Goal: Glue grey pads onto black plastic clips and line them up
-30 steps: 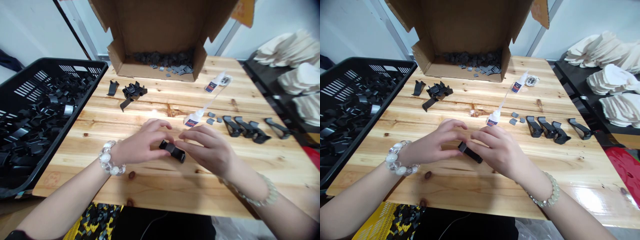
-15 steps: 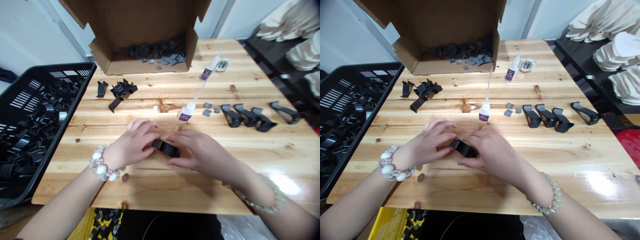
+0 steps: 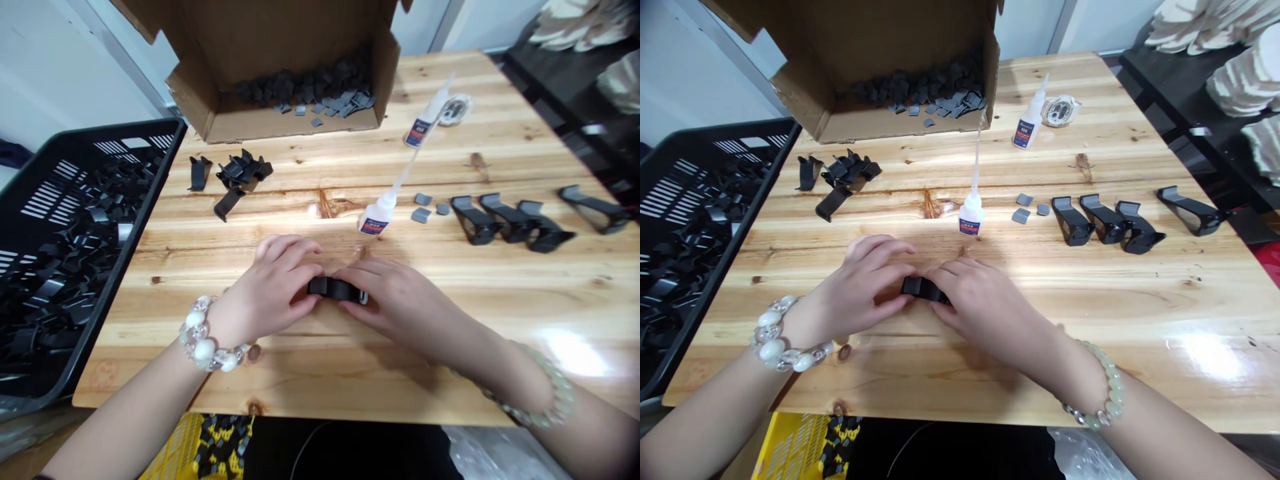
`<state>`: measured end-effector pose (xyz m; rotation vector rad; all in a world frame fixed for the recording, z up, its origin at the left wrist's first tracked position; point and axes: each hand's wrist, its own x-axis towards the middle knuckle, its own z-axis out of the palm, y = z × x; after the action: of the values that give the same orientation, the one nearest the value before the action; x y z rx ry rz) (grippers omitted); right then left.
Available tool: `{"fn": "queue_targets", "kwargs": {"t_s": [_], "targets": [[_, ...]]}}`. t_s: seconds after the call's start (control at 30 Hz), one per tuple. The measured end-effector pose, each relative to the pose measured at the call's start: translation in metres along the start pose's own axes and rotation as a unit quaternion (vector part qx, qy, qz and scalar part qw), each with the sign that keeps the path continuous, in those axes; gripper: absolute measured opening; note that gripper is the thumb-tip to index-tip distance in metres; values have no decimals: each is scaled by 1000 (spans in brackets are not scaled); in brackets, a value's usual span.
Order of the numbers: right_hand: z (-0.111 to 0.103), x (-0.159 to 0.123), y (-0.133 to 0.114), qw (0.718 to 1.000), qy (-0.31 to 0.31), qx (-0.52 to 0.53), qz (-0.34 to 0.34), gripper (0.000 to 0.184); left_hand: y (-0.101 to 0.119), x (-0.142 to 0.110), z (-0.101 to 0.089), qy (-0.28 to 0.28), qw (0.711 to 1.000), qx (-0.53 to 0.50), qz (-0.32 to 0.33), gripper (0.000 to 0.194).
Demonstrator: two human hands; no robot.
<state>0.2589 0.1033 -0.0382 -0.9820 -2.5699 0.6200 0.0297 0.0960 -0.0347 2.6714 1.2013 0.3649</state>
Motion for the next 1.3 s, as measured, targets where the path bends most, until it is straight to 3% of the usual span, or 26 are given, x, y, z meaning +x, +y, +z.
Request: {"fn": "queue_targets", "kwargs": {"t_s": [0.63,1.13,1.3], "targets": [[-2,2,-1,1000,-13,3,6,26,3,0,1,-6,1000,17,-8,22],[-3,2,-2,1000,-25,2,1,29,4,2,1,-34,994,-55,-93,20],[0,1,0,997,-46,-56,-39,36,4,3,2,-38,993,-65,-93,19]]}}
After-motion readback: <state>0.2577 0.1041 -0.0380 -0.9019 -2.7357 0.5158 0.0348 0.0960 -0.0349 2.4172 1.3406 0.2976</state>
